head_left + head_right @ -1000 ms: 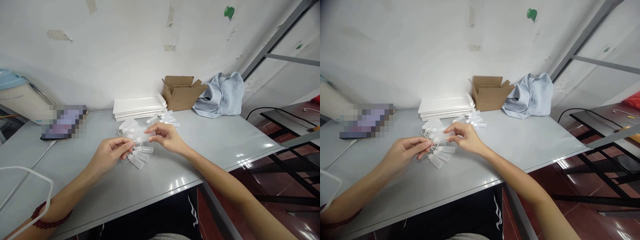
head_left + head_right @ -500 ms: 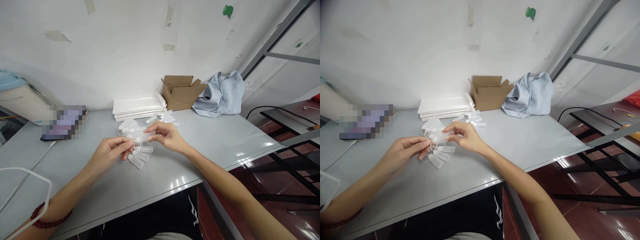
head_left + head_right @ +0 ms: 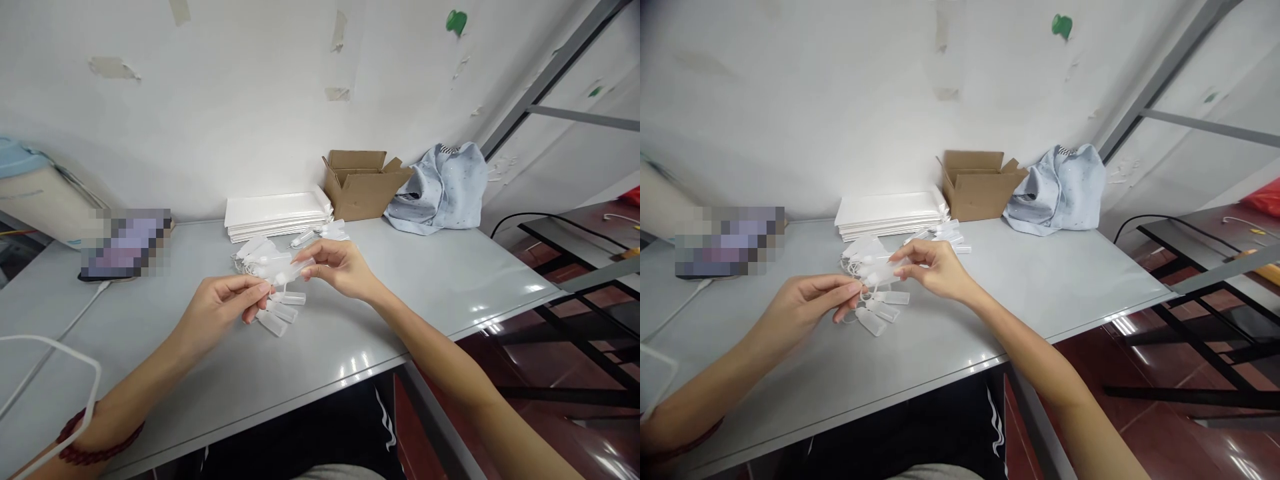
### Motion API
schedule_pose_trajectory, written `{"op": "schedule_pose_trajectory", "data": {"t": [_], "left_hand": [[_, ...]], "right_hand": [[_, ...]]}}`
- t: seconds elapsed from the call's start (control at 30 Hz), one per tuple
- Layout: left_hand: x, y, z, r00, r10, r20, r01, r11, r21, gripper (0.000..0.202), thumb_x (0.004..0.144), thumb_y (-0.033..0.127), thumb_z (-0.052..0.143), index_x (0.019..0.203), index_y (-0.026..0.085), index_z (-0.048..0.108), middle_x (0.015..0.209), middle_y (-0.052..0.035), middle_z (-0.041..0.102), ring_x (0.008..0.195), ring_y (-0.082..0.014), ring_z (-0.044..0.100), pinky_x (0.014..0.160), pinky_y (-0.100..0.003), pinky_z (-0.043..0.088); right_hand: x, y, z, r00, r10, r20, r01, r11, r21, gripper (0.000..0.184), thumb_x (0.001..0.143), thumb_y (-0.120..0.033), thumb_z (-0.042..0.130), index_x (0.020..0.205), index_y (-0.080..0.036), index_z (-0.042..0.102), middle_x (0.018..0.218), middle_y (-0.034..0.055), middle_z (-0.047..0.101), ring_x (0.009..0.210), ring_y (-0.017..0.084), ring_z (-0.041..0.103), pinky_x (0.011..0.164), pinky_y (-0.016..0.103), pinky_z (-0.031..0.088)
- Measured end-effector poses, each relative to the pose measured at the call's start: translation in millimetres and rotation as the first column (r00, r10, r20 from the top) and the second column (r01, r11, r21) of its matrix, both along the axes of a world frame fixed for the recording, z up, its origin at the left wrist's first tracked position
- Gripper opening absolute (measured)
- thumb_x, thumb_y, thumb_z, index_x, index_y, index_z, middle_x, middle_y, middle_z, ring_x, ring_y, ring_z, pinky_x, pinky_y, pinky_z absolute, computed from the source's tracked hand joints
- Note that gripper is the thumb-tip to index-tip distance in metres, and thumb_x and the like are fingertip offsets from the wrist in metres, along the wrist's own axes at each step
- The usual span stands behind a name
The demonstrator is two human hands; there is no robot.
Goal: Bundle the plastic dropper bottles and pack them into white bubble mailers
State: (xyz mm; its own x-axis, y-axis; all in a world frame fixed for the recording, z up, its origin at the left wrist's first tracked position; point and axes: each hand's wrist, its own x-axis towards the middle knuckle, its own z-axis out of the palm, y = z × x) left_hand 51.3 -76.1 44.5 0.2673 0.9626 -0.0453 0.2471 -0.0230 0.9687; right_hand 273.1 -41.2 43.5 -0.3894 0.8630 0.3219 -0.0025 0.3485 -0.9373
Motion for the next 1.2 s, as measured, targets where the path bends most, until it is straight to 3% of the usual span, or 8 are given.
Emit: {"op": "schedule_pose_trajectory", "data": {"t": [0.23, 0.43, 0.7, 0.93, 1.2], "left_hand": [[-2, -1, -1.6, 0.998, 0.002, 0.058, 0.0, 0.999, -0.036, 0.021, 0.08, 0.037, 0.065, 0.067, 0.021, 0.07, 0.059, 0.0031, 0.058, 0.05, -0.0091, 0.045, 0.056, -0.024, 0.041], [-5, 6, -4.6, 0.99, 0.034, 0.137, -0.017, 0.993, -0.12, 0.025, 0.081, 0.041, 0.062, 0.08, 0.018, 0.073, 0.067, -0.0012, 0.06, 0.05, -0.0102, 0.047, 0.052, -0.025, 0.042], [-3, 3, -3.0, 0.993, -0.041, 0.112, 0.055, 0.99, -0.131, 0.023, 0.081, 0.038, 0.065, 0.067, 0.02, 0.069, 0.062, 0.0027, 0.057, 0.05, -0.0078, 0.045, 0.057, -0.024, 0.04], [-6, 3, -7.7, 0.995, -0.043, 0.09, 0.052, 0.994, -0.099, 0.024, 0.081, 0.036, 0.065, 0.064, 0.02, 0.067, 0.055, 0.0038, 0.054, 0.051, -0.0084, 0.043, 0.058, -0.024, 0.038], [-2, 2, -2.5, 0.992, -0.028, 0.125, 0.045, 0.99, -0.134, 0.022, 0.079, 0.035, 0.066, 0.063, 0.02, 0.069, 0.059, 0.0023, 0.058, 0.049, -0.0087, 0.044, 0.055, -0.024, 0.038]], "right_hand": [[2, 2, -0.4, 1.0, -0.01, -0.019, 0.011, 1.0, 0.018, 0.014, 0.071, -0.021, 0.074, 0.084, -0.017, 0.07, 0.083, 0.0028, 0.067, 0.07, 0.012, 0.059, 0.067, 0.03, 0.05], [7, 7, -1.1, 0.998, 0.013, -0.06, -0.014, 1.0, -0.011, 0.018, 0.07, -0.023, 0.076, 0.085, -0.017, 0.069, 0.086, 0.0037, 0.067, 0.071, 0.013, 0.061, 0.066, 0.031, 0.052], [1, 2, -2.9, 1.0, 0.015, -0.02, -0.015, 1.0, 0.017, 0.015, 0.071, -0.023, 0.075, 0.085, -0.018, 0.07, 0.088, 0.003, 0.067, 0.064, 0.01, 0.055, 0.064, 0.03, 0.051], [-2, -1, -5.8, 1.0, 0.002, -0.001, -0.002, 1.0, 0.001, 0.014, 0.073, -0.02, 0.073, 0.085, -0.016, 0.069, 0.086, 0.004, 0.068, 0.064, 0.011, 0.059, 0.064, 0.03, 0.051], [-3, -1, -5.5, 1.0, 0.003, 0.004, -0.004, 0.999, 0.034, 0.013, 0.072, -0.019, 0.072, 0.085, -0.017, 0.069, 0.088, 0.0032, 0.068, 0.065, 0.01, 0.057, 0.064, 0.028, 0.052]]}}
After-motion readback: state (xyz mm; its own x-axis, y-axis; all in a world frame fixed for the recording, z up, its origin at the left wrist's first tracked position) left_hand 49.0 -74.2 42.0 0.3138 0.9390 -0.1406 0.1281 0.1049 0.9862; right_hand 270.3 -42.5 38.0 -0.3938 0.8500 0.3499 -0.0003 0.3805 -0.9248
